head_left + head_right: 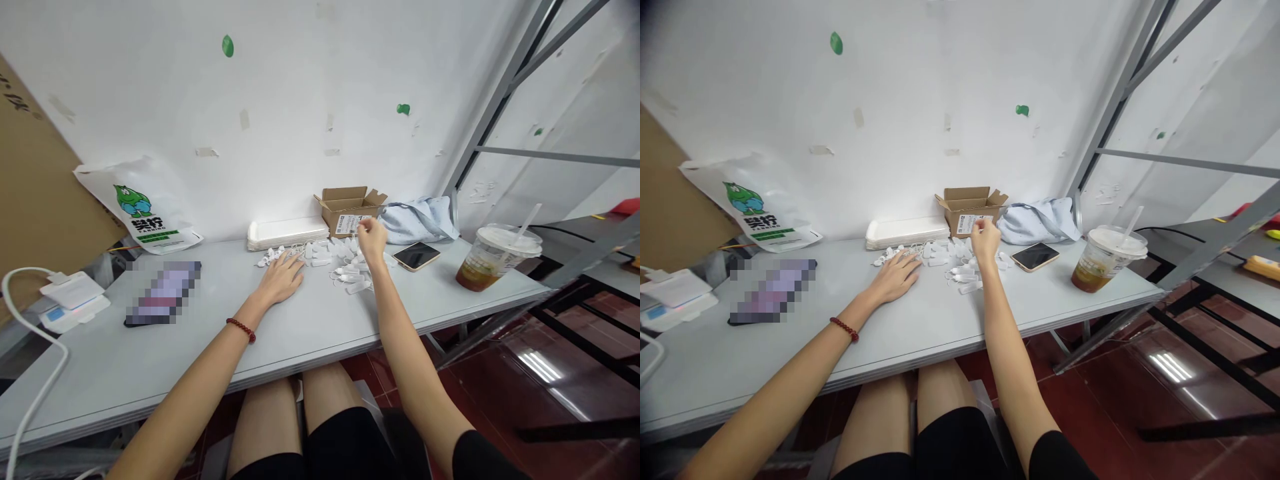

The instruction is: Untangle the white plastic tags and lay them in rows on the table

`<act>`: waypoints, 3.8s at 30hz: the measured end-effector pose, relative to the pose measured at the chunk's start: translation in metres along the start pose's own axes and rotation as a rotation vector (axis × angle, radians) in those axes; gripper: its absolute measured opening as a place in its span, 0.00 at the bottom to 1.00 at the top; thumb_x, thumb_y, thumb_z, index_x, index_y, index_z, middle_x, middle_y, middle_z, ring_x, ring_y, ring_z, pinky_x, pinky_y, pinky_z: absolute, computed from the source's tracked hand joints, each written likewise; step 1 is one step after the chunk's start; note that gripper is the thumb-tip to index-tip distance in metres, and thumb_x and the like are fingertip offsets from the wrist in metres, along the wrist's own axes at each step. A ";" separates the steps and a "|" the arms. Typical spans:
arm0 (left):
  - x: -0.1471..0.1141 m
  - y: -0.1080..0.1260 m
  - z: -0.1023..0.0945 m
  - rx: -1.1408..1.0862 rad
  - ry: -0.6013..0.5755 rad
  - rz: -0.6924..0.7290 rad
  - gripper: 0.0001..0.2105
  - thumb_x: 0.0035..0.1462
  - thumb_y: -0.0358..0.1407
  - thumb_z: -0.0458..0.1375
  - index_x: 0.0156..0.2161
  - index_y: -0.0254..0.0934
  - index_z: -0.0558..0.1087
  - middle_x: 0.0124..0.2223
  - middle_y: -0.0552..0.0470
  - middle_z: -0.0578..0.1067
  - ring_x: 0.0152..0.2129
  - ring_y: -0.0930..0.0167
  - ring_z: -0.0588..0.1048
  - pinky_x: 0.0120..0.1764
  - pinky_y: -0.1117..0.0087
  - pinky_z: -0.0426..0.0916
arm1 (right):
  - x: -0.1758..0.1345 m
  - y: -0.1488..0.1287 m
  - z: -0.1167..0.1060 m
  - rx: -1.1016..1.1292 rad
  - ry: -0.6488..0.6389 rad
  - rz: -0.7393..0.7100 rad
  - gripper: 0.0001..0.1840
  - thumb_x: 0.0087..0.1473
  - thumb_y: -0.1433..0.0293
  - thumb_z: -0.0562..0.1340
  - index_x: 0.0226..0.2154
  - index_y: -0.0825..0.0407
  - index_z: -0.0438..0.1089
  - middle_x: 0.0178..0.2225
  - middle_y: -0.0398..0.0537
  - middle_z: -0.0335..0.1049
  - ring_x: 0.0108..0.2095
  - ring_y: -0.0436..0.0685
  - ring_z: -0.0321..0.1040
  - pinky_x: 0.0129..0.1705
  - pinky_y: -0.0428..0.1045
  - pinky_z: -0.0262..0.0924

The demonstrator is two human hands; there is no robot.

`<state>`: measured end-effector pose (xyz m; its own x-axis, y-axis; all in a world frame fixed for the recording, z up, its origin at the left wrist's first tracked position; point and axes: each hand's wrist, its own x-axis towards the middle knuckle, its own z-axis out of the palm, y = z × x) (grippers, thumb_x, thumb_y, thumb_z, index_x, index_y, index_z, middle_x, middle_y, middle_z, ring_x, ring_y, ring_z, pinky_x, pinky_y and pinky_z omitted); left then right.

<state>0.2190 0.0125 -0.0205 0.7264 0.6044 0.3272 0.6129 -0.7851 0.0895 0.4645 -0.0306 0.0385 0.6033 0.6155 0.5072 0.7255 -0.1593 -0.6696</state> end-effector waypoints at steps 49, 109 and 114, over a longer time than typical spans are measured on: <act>-0.003 -0.001 -0.018 -0.411 0.156 -0.262 0.21 0.53 0.27 0.47 0.50 0.32 0.74 0.48 0.45 0.78 0.45 0.65 0.76 0.50 0.65 0.67 | -0.031 0.003 -0.042 0.037 -0.567 -0.341 0.10 0.49 0.76 0.57 0.35 0.55 0.73 0.36 0.49 0.75 0.35 0.54 0.70 0.42 0.49 0.61; -0.002 0.029 -0.037 -1.785 -0.174 -0.627 0.05 0.51 0.32 0.62 0.34 0.32 0.71 0.22 0.55 0.69 0.14 0.80 0.66 0.13 0.83 0.54 | -0.094 -0.027 0.023 0.197 -0.722 -0.743 0.30 0.62 0.57 0.50 0.62 0.55 0.54 0.56 0.58 0.63 0.55 0.61 0.58 0.55 0.58 0.55; -0.002 0.026 -0.041 -1.629 -0.129 -0.768 0.08 0.46 0.32 0.62 0.27 0.35 0.65 0.20 0.57 0.66 0.11 0.82 0.60 0.11 0.82 0.50 | -0.063 -0.014 0.006 -0.035 -0.581 -0.538 0.22 0.61 0.72 0.48 0.53 0.53 0.67 0.50 0.54 0.70 0.51 0.60 0.63 0.53 0.56 0.55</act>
<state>0.2209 -0.0151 0.0196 0.5238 0.8018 -0.2877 -0.0417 0.3615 0.9314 0.4146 -0.0624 0.0131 -0.0954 0.9179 0.3851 0.8843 0.2558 -0.3906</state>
